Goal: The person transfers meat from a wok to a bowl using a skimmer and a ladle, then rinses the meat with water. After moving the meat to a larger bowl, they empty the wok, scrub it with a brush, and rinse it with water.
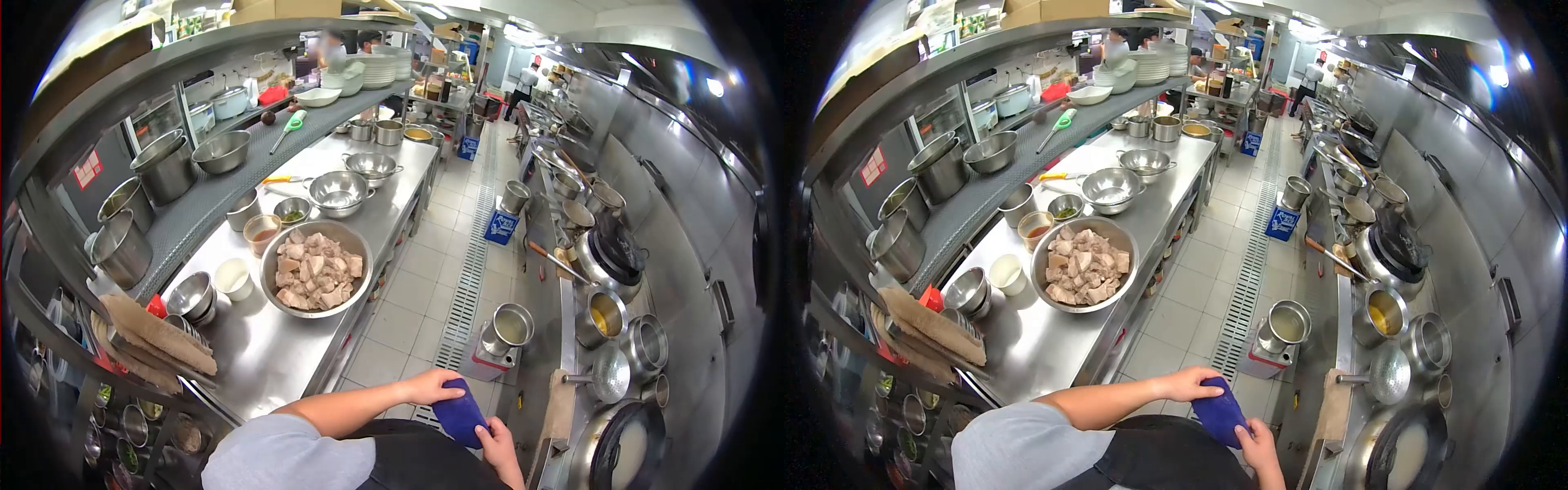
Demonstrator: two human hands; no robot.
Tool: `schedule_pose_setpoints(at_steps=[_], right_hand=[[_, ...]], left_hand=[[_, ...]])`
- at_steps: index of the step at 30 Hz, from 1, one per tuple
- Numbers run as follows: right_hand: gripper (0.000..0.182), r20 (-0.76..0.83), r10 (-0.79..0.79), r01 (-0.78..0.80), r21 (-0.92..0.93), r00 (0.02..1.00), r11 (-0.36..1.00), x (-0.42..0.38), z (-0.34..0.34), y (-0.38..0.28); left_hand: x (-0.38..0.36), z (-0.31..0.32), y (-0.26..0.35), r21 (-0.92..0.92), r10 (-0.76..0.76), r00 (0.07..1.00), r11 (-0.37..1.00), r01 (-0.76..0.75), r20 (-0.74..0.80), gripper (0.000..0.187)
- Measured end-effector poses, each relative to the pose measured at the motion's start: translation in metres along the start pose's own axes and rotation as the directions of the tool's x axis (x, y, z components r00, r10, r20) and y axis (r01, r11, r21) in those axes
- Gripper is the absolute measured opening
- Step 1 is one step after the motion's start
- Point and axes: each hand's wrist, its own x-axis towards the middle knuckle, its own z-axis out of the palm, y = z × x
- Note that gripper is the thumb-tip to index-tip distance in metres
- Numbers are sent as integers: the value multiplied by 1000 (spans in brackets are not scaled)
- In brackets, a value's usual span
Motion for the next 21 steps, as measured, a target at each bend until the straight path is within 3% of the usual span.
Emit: schedule_pose_setpoints(at_steps=[1, 2, 3, 5, 7, 10, 12, 15, 17, 19, 21], right_hand=[[21, 12, 40, -41, 20, 999, 999, 0, -2, -5], [20, -4, 12, -12, -3, 1000, 1000, 2, -5, 1], [20, -11, 7, -7, -3, 1000, 1000, 2, -8, -6], [18, 12, -260, 253, -282, 966, 925, -1, -20, -35], [20, 10, -271, 261, -302, 963, 917, -4, -29, -55], [24, 81, -367, 364, -433, 927, 825, -10, -45, -78], [25, 81, -374, 367, -467, 924, 805, -16, -56, -87], [27, 80, -377, 363, -509, 923, 781, -23, -74, -85], [27, 106, -374, 380, -456, 921, 805, -28, -84, -88], [25, 88, -398, 393, -445, 913, 804, -33, -88, -93], [22, 83, -469, 467, -344, 879, 815, -36, -92, -95]], left_hand=[[-5, -1, -3, -32, 132, 989, 990, -134, -69, 42], [-9, -2, -5, 72, 148, 987, 987, -143, -61, 42], [-14, -4, 7, 77, 154, 986, 986, -150, -56, 42], [-20, -5, 23, 287, 117, 983, 945, -154, 141, 37], [-16, 2, 23, 329, 157, 977, 924, -197, 145, 33], [-10, 12, 33, 420, 72, 987, 899, -125, 140, 29], [-3, 19, 31, 481, 148, 976, 852, -208, 160, 25], [1, 22, 35, 418, 266, 952, 856, -305, 149, 25], [2, 20, 45, 379, 226, 961, 885, -270, 159, 26], [3, 16, 63, 292, 90, 989, 949, -122, 120, 26], [3, 14, 82, 236, 93, 985, 964, -125, 142, 22]])
